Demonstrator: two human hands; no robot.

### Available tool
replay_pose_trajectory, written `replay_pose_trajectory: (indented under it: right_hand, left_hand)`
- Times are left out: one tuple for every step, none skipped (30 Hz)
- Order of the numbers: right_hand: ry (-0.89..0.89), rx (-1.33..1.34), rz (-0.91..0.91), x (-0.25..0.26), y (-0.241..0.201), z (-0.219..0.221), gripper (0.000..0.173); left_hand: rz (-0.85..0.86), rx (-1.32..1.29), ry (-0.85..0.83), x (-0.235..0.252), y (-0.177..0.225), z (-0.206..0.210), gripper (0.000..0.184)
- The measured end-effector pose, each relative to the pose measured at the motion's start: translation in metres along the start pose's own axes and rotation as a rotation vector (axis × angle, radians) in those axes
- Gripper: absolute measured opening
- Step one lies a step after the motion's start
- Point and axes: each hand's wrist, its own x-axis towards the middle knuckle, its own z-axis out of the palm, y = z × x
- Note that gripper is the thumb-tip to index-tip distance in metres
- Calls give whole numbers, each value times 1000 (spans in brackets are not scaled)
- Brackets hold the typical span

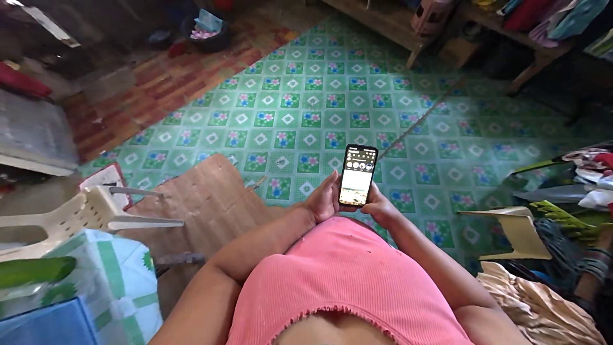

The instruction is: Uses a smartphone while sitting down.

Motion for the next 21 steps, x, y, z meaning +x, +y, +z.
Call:
replay_pose_trajectory:
  right_hand:
    - [4,2,1,0,-1,1,97]
    - [10,-1,3,0,-1,1,96]
    - [13,-10,6,0,-1,1,97]
    - [12,-14,9,1,-2,1,97]
    - [13,-15,14,1,-2,1,97]
    - [17,-16,19,1,-2,1,96]
    - [20,-17,20,1,-2,1,95]
    - [18,-21,16,1,-2,0,94]
    - [17,-25,7,2,-1,0,94]
    - [22,-33,2,2,-1,0,92]
    - [32,-36,0,2,-2,1,92]
    - [45,-32,-2,2,-3,2,92]
    - [50,-35,0,2,-3,2,91]
    - [56,-33,2,2,-3,2,91]
    - [65,-31,4,3,-3,2,90]
    - [68,-27,1,3,-2,2,90]
    - [71,-18,-2,3,-1,1,89]
    - [68,-7,-7,3,0,0,89]
    - [53,6,-16,3,0,-1,88]
    - [38,19,-22,3,0,-2,88]
    - [25,30,-24,2,0,-2,88]
  left_hand:
    - [-1,-1,4,0,0,0,68]
    - [-1,2,1,0,1,0,68]
    - [-1,10,-8,0,1,0,69]
    - [1,17,-12,0,2,0,69]
    - [4,22,-9,0,2,-1,69]
    - [1,21,-7,0,2,-1,69]
    - [-3,17,-6,0,2,-1,69]
    - [-4,16,-4,0,2,-1,70]
    - [-4,20,-5,1,3,-1,69]
    - [-5,25,-7,1,4,-1,69]
    - [-4,27,-7,1,4,-1,68]
    - [-1,25,-11,2,4,-1,67]
    - [3,19,-12,2,3,-2,66]
    - [5,11,-13,2,3,-2,66]
    - [5,8,-17,2,3,-2,66]
    - [4,8,-20,2,3,-3,67]
    - [-2,12,-22,3,3,-3,68]
    - [-8,14,-18,3,3,-2,68]
    - [-11,12,-12,4,3,-2,68]
    - [-13,8,-11,4,3,-2,68]
    - [-16,10,-17,4,3,-2,69]
